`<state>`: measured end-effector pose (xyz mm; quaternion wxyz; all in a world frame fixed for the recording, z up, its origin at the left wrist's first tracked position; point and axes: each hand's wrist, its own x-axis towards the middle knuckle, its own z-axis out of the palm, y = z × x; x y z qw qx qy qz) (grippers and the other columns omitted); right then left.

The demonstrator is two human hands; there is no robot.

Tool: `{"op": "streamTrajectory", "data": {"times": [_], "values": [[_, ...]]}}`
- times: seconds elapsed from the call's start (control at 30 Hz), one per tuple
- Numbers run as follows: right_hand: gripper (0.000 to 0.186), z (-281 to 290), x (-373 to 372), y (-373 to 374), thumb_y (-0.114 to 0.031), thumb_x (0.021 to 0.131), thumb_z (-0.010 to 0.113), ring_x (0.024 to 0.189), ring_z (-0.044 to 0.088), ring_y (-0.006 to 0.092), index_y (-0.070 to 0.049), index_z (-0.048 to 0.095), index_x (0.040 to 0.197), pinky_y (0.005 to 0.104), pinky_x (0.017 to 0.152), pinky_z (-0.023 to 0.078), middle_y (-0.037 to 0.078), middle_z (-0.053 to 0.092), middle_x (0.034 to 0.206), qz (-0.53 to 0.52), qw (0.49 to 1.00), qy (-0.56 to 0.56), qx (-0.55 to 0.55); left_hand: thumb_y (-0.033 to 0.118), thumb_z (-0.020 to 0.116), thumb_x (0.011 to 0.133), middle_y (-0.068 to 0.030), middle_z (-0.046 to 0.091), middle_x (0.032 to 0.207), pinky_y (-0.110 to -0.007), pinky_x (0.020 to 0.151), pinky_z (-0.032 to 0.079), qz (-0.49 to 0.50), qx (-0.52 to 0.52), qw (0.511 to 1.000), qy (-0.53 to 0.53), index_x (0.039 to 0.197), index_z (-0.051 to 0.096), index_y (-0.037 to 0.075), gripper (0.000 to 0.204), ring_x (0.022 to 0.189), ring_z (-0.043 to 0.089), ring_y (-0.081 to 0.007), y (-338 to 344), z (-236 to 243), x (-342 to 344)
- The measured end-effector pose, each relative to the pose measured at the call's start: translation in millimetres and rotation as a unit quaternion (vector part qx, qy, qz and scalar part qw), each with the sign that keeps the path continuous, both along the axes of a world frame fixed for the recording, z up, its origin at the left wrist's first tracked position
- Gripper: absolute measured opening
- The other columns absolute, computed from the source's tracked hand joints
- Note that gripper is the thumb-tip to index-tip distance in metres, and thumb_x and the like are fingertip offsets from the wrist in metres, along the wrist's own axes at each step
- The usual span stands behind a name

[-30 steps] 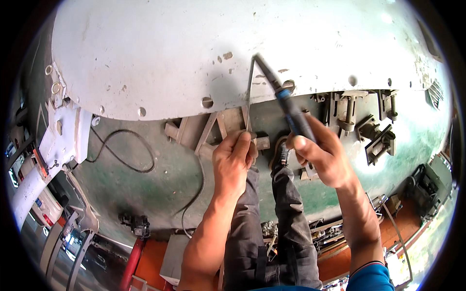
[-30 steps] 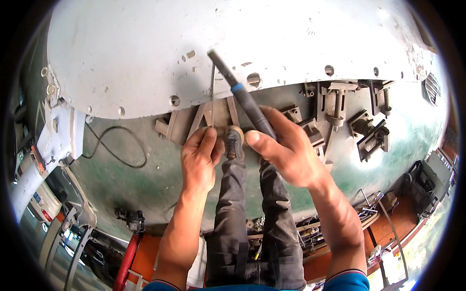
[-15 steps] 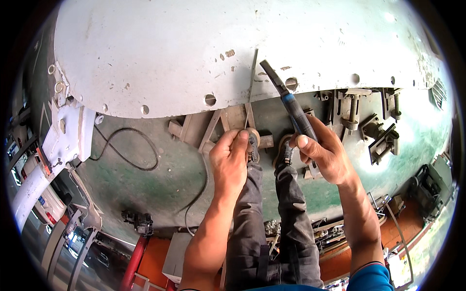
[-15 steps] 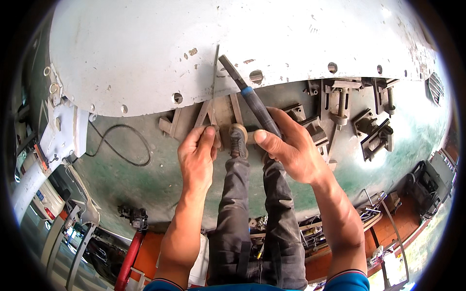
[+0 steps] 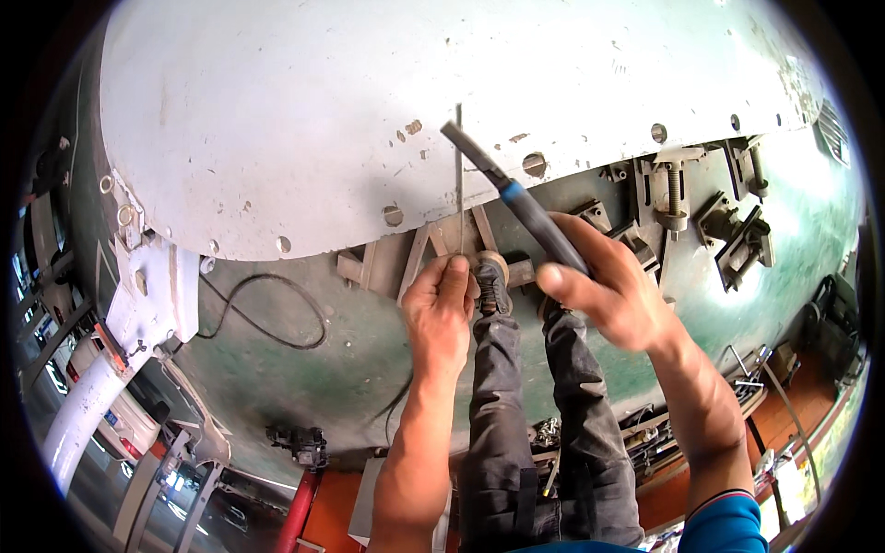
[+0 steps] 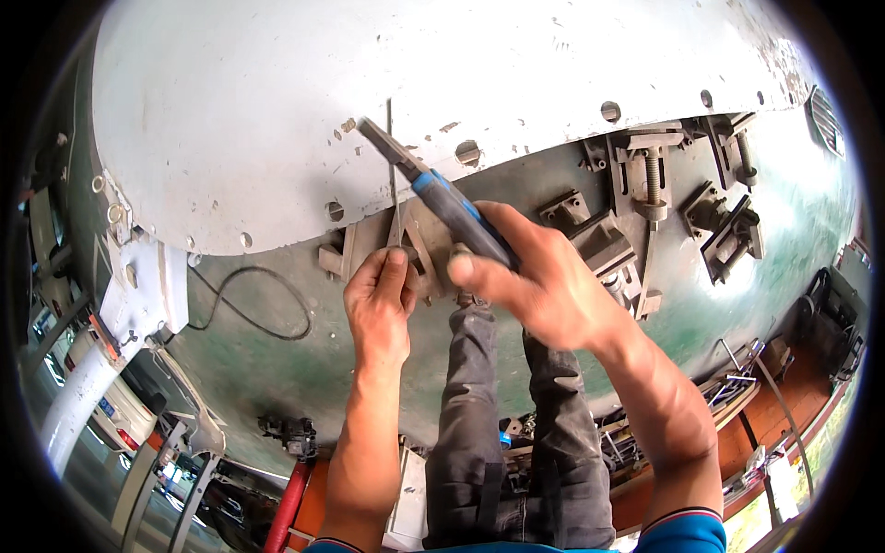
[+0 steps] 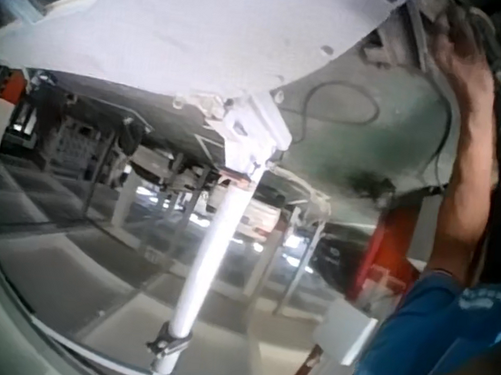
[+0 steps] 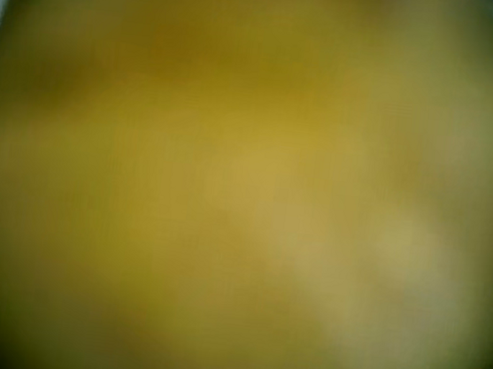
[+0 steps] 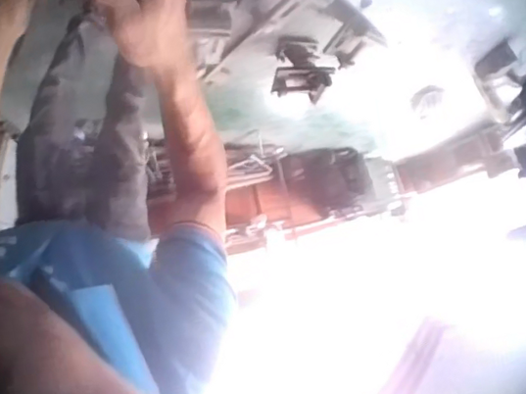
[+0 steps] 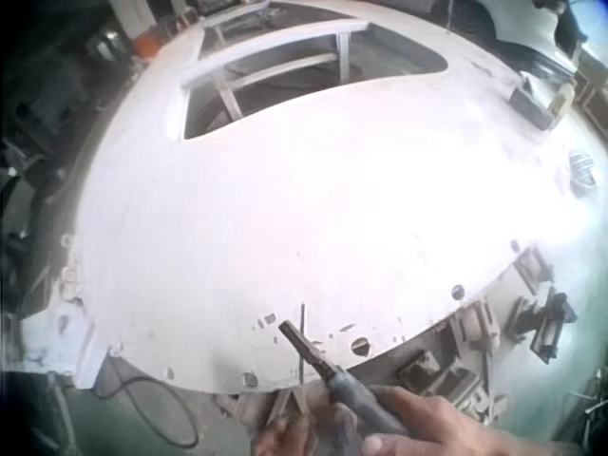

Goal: The person retrieves a metal rod from a storage area and uses pliers to bend and shape it. They then insert the rod into a hole on a large white car door panel and continue to adjust its shape with the pliers.

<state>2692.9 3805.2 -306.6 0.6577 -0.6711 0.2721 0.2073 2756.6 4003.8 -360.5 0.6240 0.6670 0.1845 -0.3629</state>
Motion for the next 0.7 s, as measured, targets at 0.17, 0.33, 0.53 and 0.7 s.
{"op": "streamTrajectory", "data": {"times": [0.17,0.33,0.53,0.7], "values": [[0.07,2,-1,2,-0.052,0.093,0.062,0.074,0.062,0.0256,0.008,0.052,0.127,0.0374,0.069,0.049,0.016,0.063,0.079,-0.009,0.999,-0.018,0.025,0.025,0.06,0.1,0.0023,0.053,0.067,-0.021,0.046,0.028,-0.026,-0.017,0.999,0.023,0.091,0.064,0.004,0.024,0.053,0.041,-0.0051,7,-5,2],[0.07,-13,-8,2,-0.05,0.091,0.064,0.075,0.063,0.0284,0.008,0.052,0.128,0.0385,0.07,0.049,0.02,0.064,0.08,0.059,0.997,0.046,0.001,0.025,0.058,0.101,0.0015,0.054,0.068,-0.023,0.047,0.03,-0.038,-0.019,0.998,0.041,0.091,0.062,0.005,0.023,0.053,0.041,-0.0064,5,-7,7],[0.06,-21,-11,3,-0.051,0.091,0.064,0.074,0.063,0.0266,0.006,0.056,0.112,0.0384,0.071,0.049,0.018,0.065,0.08,0.064,0.996,0.061,-0.002,0.026,0.056,0.102,0.0014,0.056,0.072,-0.022,0.05,0.032,-0.035,-0.052,0.996,0.062,0.092,0.061,0.006,0.023,0.056,0.043,-0.0066,9,-11,6],[0.057,-22,-11,4,-0.052,0.091,0.064,0.072,0.061,0.0269,0.003,0.057,0.102,0.0397,0.069,0.048,0.018,0.062,0.075,0.053,0.996,0.068,-0.014,0.028,0.058,0.101,0.0022,0.056,0.073,-0.022,0.052,0.033,-0.053,-0.029,0.998,0.004,0.092,0.062,0.006,0.025,0.058,0.043,-0.0064,12,-9,-1]]}}
